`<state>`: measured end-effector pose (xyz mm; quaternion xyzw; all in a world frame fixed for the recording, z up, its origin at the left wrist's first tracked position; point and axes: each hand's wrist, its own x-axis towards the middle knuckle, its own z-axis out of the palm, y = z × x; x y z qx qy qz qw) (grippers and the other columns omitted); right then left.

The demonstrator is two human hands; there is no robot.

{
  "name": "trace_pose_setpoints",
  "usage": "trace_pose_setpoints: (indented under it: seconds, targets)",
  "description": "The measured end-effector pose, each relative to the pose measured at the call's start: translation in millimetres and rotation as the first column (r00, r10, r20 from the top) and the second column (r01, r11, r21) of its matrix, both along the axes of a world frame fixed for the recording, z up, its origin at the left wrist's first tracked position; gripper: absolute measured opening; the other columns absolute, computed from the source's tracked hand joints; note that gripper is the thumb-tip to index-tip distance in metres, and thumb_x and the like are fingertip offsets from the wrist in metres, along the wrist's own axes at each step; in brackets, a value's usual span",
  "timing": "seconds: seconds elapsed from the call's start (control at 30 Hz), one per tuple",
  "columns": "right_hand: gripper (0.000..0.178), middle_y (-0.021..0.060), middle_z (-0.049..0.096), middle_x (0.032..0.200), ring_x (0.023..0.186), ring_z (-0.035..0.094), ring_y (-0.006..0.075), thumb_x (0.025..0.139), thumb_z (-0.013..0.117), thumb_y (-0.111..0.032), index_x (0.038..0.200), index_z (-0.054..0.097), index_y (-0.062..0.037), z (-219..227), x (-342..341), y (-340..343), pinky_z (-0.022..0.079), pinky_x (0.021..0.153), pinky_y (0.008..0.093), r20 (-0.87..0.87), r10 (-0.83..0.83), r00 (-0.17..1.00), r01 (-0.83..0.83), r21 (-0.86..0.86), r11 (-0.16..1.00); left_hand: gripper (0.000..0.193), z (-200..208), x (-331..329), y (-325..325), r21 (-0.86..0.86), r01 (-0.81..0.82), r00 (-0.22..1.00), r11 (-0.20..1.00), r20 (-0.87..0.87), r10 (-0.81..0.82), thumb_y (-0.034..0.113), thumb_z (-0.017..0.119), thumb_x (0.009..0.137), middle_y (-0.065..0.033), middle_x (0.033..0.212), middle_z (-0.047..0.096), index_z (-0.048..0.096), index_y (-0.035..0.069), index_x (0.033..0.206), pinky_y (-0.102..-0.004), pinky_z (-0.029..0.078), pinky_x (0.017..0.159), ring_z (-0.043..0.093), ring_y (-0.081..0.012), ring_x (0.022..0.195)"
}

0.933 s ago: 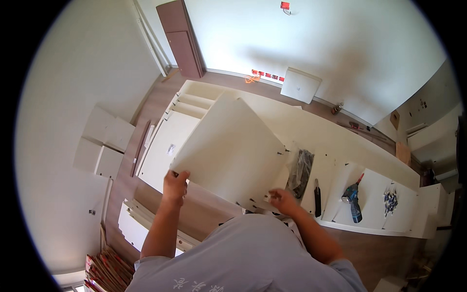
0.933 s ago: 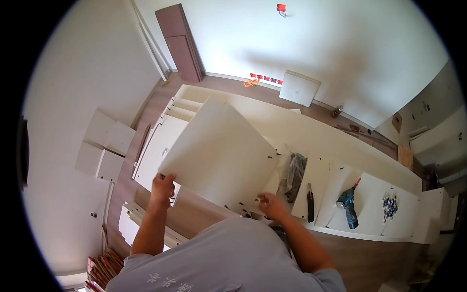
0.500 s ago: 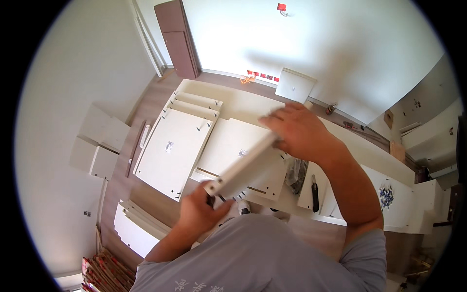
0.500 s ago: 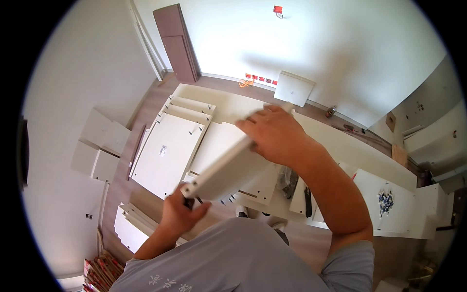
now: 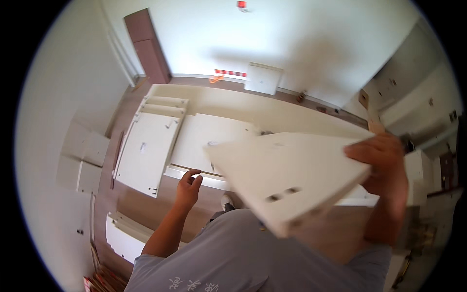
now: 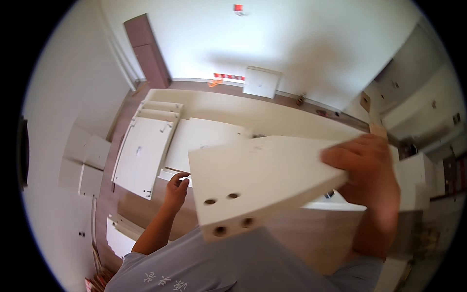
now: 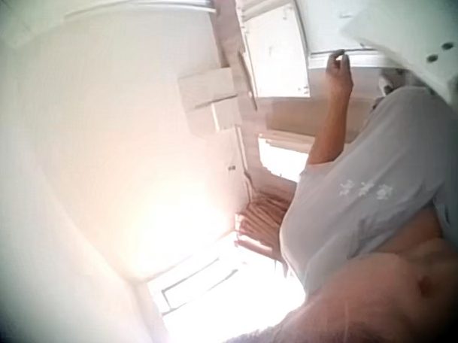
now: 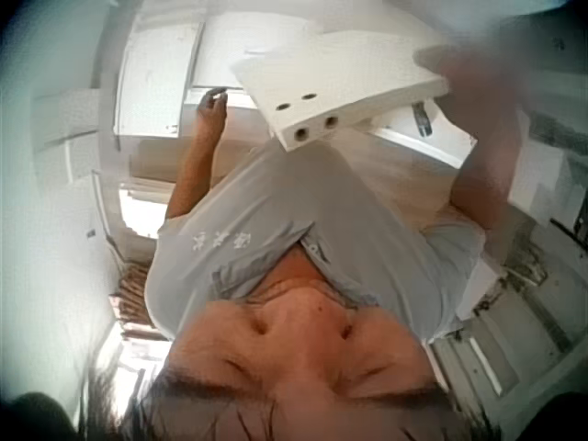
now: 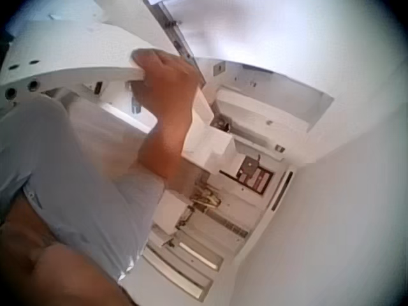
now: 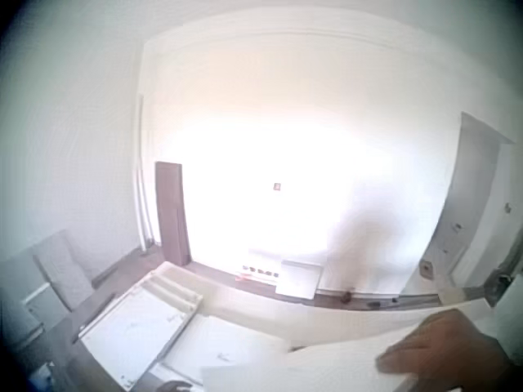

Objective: The person assembles white furniture panels by first using a screwdriver to tighten a fastener and then using a power drill to drive screws into pre-drilled holes.

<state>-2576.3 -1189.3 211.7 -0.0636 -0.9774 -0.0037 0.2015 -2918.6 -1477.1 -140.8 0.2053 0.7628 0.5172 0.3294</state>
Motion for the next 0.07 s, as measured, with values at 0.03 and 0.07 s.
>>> trace_pose_setpoints:
  seconds: [0.03, 0.07]
  targets:
    - [0.039, 0.0057, 0.079, 0.093, 0.078, 0.073, 0.0249, 0.059, 0.079, -0.017, 0.098, 0.076, -0.0127, 12.1, 40.1, -8.8, 0.05, 0.068, 0.0363, -0.003, -0.08, 0.997, 0.08, 0.003, 0.997, 0.034, -8.3, 8.3, 13.7, -0.035, 0.073, 0.995, 0.997, -0.06, -0.075, 0.022, 0.067, 0.1, 0.0022, 0.067, 0.052, 0.066, 0.004, 0.128, -0.0278, 0.04, 0.056, 0.047, -0.0091, 0.06]
    - [0.039, 0.0057, 0.079, 0.093, 0.078, 0.073, 0.0249, 0.059, 0.079, -0.017, 0.098, 0.076, -0.0127, 12.9, 59.8, -15.7, 0.05, 0.068, 0.0363, 0.007, -0.124, 0.992, 0.124, 0.003, 0.992, 0.035, -13.6, 15.5, 28.8, -0.072, 0.142, 0.982, 0.987, -0.118, -0.149, 0.022, 0.068, 0.099, 0.0018, 0.068, 0.053, 0.066, 0.005, 0.129, -0.0289, 0.041, 0.057, 0.049, -0.01, 0.062]
